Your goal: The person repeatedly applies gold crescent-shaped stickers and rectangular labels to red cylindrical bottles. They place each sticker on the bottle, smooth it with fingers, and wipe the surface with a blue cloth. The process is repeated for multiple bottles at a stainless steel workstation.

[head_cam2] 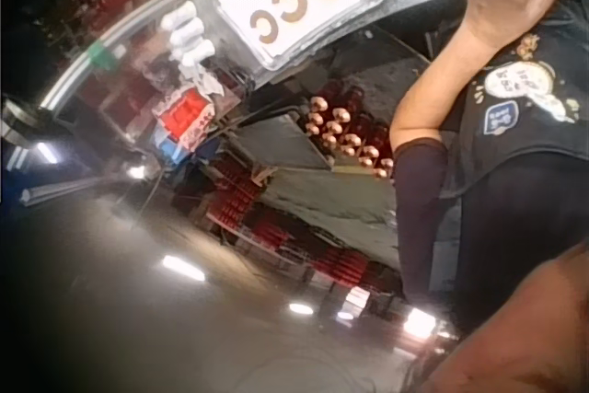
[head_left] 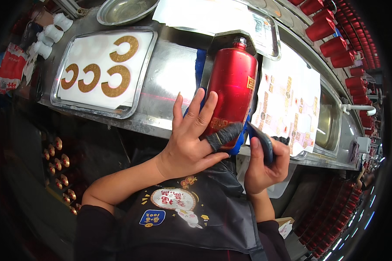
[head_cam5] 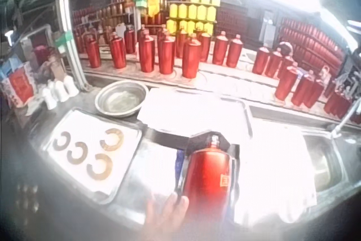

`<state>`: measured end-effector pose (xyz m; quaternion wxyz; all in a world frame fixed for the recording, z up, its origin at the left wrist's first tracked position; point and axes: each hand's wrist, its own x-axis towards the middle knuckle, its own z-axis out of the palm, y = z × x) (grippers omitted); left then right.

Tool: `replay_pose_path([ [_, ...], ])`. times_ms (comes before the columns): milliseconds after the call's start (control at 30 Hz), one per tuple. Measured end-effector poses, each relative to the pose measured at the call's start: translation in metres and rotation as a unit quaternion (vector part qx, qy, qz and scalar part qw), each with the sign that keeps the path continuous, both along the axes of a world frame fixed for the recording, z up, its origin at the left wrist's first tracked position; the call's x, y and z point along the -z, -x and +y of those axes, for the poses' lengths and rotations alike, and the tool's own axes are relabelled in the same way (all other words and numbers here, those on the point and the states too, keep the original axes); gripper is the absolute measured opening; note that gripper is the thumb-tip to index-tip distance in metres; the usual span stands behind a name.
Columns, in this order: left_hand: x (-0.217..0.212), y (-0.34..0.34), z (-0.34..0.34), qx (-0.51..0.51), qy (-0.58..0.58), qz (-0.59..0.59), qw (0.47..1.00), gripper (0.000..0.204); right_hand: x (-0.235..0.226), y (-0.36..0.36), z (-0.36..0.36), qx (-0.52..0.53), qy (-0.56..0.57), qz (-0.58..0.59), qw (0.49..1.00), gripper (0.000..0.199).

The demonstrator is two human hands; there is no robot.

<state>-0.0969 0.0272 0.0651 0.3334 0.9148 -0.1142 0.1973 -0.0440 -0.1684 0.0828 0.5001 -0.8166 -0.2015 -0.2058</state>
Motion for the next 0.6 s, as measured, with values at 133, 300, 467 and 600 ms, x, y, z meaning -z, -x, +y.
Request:
replay_pose_path([
  [133, 0.006, 0.009, 0.000, -0.086, -0.045, -0.014, 0.995, 0.058, 0.007, 0.002, 0.004, -0.004, 0.014, -0.007, 1.000, 0.031],
  [300, 0.015, 0.011, -0.001, -0.137, -0.012, 0.006, 0.990, 0.058, -0.001, 0.014, 0.028, -0.121, 0.117, -0.125, 0.978, 0.040],
  [467, 0.025, 0.013, 0.005, -0.158, 0.012, 0.020, 0.987, 0.075, -0.022, 0.005, 0.038, -0.231, 0.108, -0.142, 0.957, 0.046],
  [600, 0.033, 0.018, 0.010, -0.144, 0.083, 0.031, 0.986, 0.099, -0.028, -0.006, 0.051, -0.141, 0.179, -0.188, 0.955, 0.043],
])
